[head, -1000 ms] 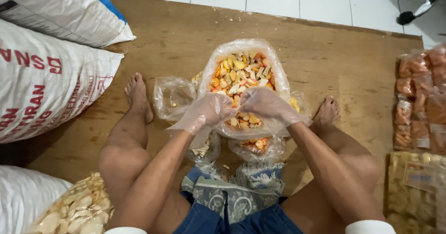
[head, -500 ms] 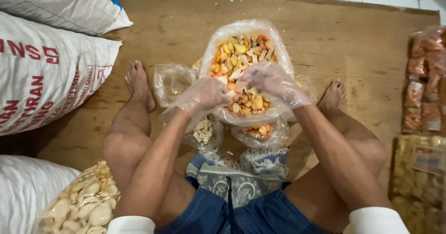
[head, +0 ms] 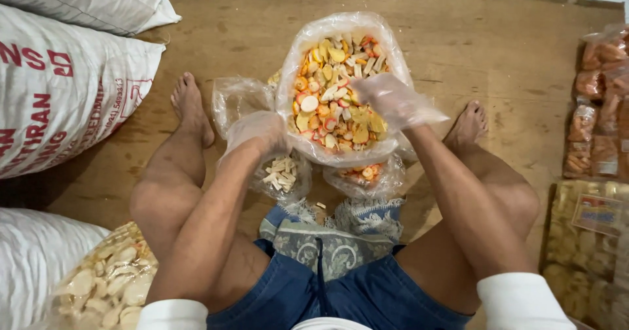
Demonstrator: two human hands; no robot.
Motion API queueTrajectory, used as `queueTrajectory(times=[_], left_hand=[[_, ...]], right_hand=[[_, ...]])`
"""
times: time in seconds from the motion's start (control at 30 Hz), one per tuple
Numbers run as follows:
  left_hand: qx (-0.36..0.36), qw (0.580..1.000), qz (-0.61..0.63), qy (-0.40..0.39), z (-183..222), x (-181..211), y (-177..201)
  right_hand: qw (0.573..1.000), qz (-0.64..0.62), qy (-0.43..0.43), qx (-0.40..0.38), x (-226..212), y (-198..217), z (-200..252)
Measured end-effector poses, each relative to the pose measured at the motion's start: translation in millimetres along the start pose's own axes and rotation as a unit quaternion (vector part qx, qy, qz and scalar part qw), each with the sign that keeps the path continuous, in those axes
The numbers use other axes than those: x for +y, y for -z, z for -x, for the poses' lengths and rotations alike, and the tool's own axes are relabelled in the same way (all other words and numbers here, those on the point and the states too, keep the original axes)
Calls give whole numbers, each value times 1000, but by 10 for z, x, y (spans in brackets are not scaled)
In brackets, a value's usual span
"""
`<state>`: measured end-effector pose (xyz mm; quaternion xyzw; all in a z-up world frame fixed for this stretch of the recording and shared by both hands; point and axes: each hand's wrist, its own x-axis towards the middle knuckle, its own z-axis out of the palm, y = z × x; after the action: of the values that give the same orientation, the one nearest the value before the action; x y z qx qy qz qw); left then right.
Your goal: Sorting and bagging chips from a large bulk bag into smaller portions while sitting on the floor.
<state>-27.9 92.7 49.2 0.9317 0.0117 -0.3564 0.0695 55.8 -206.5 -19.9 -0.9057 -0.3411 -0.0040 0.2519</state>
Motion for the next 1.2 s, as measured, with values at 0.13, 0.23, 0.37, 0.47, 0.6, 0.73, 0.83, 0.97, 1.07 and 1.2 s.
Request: queueTrajectory(times=[0.13,0.23,0.37,0.47,0.6,0.73,0.83,0.97,1.07,1.2], left_hand=[[36,998,42,-5,-101,-4,-46],[58,996,67,-18,-76,22,14],[68,995,68,-35,64,126,194],[89,993,43,-59,-2,137,174],[93,991,46,-85,93,174,222],[94,991,44,-85,123,250,275],[94,991,38,-92,64,286,225],[91,992,32,-84,51,336,232],[101,990,25,-95,101,367,263],[114,988,34,-97,-235,344,32]], right_hand=[[928,4,-305,-213,-854,279,-109],[920,-3,-347,-184,-757,-65,-112],[935,43,-310,-168,-588,-344,-144],[934,48,-307,-178,-640,-288,-120],[917,58,-328,-218,-520,-412,-64],[923,61,-306,-225,-627,-205,-64],[928,40,-312,-201,-636,-157,-38],[934,1,-307,-182,-710,-184,-47],[927,12,-305,-218,-630,-333,-66],[925,-4,-294,-241,-543,-415,-38]])
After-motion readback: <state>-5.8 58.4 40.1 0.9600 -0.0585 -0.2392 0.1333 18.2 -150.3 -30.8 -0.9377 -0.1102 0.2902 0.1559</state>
